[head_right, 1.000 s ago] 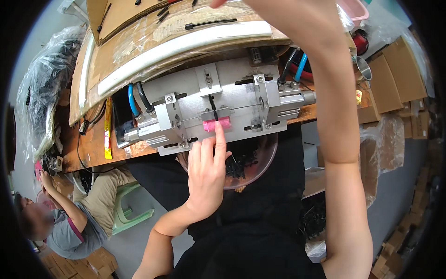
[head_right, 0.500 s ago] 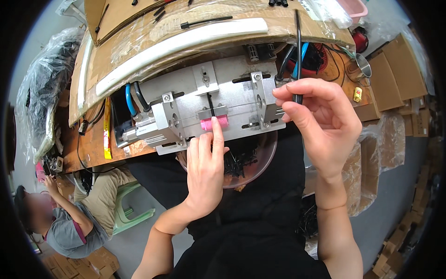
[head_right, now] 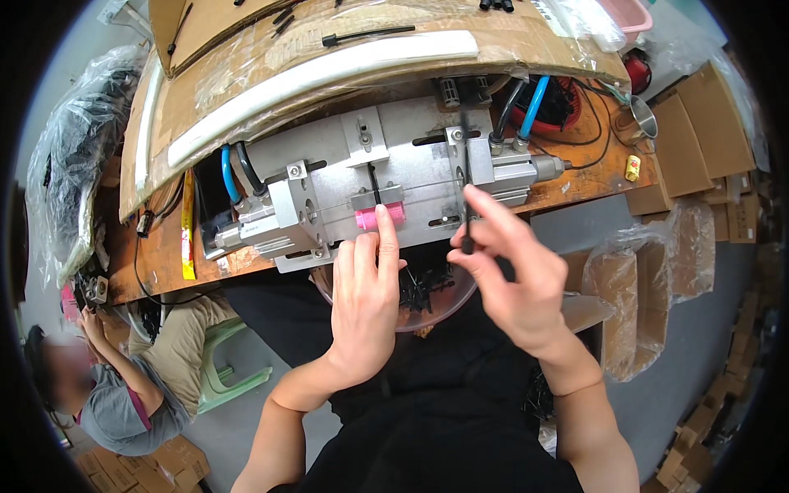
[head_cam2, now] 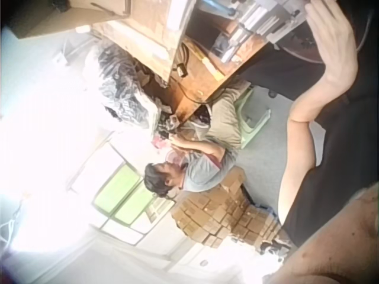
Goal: The person repeatedly picks up black plastic rods from a cardboard box and inserts them into a metal jig on a workbench. The person uses both hands to position the rods into the jig's slots and then removes them, repeating this process for multiple units.
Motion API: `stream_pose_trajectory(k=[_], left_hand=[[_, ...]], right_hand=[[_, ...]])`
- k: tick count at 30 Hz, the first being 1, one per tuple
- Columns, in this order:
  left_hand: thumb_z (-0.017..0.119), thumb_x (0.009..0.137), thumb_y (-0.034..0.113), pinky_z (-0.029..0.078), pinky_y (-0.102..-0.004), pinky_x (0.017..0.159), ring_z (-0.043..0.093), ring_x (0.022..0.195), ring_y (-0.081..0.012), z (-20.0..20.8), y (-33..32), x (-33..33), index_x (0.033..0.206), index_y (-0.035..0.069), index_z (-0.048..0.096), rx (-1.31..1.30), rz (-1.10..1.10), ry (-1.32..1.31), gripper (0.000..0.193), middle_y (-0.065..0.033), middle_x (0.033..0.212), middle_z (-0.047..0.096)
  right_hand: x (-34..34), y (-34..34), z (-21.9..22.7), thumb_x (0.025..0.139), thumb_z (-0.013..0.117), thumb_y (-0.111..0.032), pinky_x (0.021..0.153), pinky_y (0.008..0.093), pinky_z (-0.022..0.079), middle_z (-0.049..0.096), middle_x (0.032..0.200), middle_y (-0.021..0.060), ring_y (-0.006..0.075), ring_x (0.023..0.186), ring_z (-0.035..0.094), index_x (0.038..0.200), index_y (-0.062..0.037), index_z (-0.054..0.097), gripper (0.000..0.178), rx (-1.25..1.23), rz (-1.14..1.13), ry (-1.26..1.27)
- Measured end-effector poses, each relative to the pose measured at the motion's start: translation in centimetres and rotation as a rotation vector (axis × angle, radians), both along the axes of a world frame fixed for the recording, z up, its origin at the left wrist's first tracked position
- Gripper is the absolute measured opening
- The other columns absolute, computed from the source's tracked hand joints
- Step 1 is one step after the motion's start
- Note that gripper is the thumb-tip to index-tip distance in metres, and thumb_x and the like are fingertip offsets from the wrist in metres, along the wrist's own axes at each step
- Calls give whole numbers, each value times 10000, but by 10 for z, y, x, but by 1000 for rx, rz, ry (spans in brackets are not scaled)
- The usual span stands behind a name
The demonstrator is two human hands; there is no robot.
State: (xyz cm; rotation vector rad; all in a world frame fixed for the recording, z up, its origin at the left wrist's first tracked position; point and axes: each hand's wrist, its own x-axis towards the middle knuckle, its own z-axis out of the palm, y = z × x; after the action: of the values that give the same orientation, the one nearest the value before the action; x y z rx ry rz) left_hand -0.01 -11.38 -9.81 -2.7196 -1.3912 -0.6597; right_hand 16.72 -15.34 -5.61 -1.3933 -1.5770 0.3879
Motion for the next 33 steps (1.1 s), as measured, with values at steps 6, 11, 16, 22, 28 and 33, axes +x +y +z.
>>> stream_pose_trajectory(k=[6,11,16,22,28,33], left_hand=[[617,710,-15,466,-351,825,520,929,-268,21,-5,-10,1397,-102,367,-161,-16,-121,736,-149,1081,514],[715,726,-46,431,-364,771,492,886,-275,28,-27,-30,1400,-19,418,-196,75,-245,737,-129,1061,530],[717,726,-47,436,-375,768,494,898,-285,15,-37,-34,1396,-19,426,-272,54,-258,731,-135,1056,533],[693,759,-25,444,-374,785,502,900,-299,9,-47,-41,1403,-41,398,-350,27,-250,708,-147,1048,516],[648,844,105,460,-365,772,523,859,-267,-33,-68,-51,1306,-6,507,-548,-161,-202,495,-115,893,507],[656,851,129,476,-356,766,546,847,-262,-50,-83,-48,1224,5,571,-580,-312,-306,401,-101,879,526]], right_hand=[[-24,7,-37,697,728,84,596,329,515,652,866,158,228,655,610,1296,50,538,628,65,91,-206],[-38,15,-51,730,720,51,564,347,487,579,693,105,217,610,587,1342,40,495,652,46,162,-229],[-39,21,-53,748,712,38,569,348,492,584,698,114,232,619,598,1352,26,490,643,-1,177,-239],[-38,21,-39,759,717,1,595,366,499,606,758,127,262,664,611,1313,23,527,586,-33,180,-265],[-23,62,37,706,749,41,525,322,480,630,713,118,208,599,612,999,0,690,302,291,151,-395],[-19,190,84,807,611,-6,727,414,495,646,832,138,329,814,637,890,-30,655,97,407,137,-591]])
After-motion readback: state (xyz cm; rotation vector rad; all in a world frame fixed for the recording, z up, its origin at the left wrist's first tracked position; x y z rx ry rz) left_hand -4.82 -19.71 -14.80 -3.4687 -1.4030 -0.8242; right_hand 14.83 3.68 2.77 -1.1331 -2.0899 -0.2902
